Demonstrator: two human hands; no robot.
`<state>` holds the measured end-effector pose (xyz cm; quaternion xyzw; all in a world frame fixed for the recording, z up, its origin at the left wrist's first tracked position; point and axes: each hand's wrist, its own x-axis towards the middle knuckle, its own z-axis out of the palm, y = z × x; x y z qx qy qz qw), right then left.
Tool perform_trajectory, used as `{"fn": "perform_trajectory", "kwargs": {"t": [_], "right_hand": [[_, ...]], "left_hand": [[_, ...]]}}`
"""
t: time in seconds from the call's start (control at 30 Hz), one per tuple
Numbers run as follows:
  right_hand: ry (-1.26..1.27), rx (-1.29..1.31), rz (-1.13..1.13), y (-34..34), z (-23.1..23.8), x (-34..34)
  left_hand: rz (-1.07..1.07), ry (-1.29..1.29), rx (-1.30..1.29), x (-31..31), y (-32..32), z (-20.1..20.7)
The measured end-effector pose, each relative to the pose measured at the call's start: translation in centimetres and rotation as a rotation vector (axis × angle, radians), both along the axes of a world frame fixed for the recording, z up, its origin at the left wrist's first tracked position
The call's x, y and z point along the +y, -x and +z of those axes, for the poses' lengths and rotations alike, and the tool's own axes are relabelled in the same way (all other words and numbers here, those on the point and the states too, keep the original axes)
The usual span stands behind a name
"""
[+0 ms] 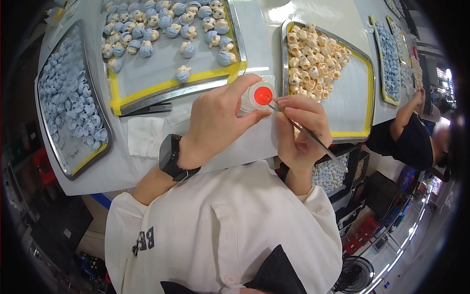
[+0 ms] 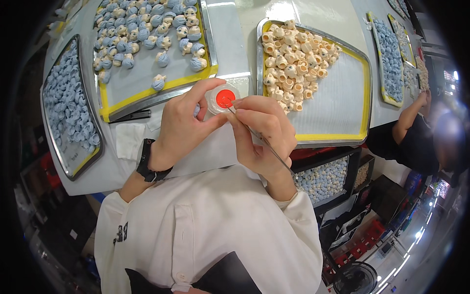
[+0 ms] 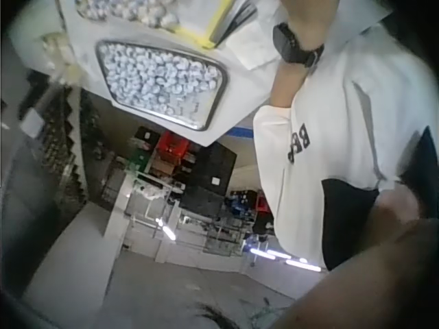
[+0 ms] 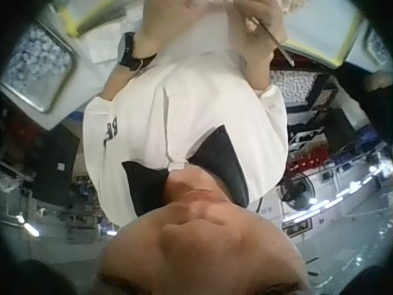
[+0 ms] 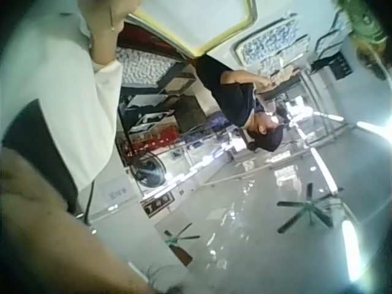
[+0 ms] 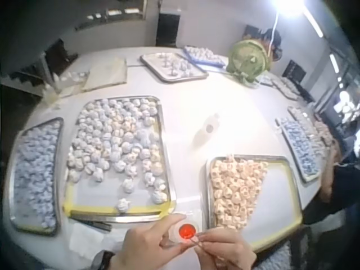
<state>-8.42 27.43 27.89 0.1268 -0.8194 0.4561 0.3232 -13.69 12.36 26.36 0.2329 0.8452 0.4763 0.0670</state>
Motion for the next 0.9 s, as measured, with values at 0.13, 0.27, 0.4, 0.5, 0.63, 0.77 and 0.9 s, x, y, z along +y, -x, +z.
{"fn": "perform_trajectory", "kwargs": {"t": [0.13,0.27,0.4,0.5,0.63,0.77,0.9], "right_hand": [[0.018,-0.014,0.015,0.10,-0.12,-0.14],[0.015,-0.021,0.016,0.11,-0.54,-0.04],[-0.053,0.017,0.035,0.24,-0.45,0.05],[-0.084,0.052,0.046,0.18,-0.45,0.01],[-0.084,0.100,0.040,0.20,-0.64,-0.13],[-0.029,0.113,0.007,0.25,-0.89,0.44],[0.025,0.014,0.036,-0.14,-0.46,0.11]], "left_hand": [[0.002,-0.003,-0.007,-0.17,-0.07,-0.07],[0.003,0.009,-0.008,-0.12,-0.05,-0.05],[0.000,-0.001,0.001,-0.09,-0.05,-0.11],[-0.001,0.000,0.006,-0.08,-0.07,-0.12],[-0.001,0.015,0.005,-0.07,-0.08,-0.10],[0.000,0.006,-0.003,-0.06,-0.04,0.17],[-0.002,0.004,0.002,-0.09,-0.05,0.02]]}}
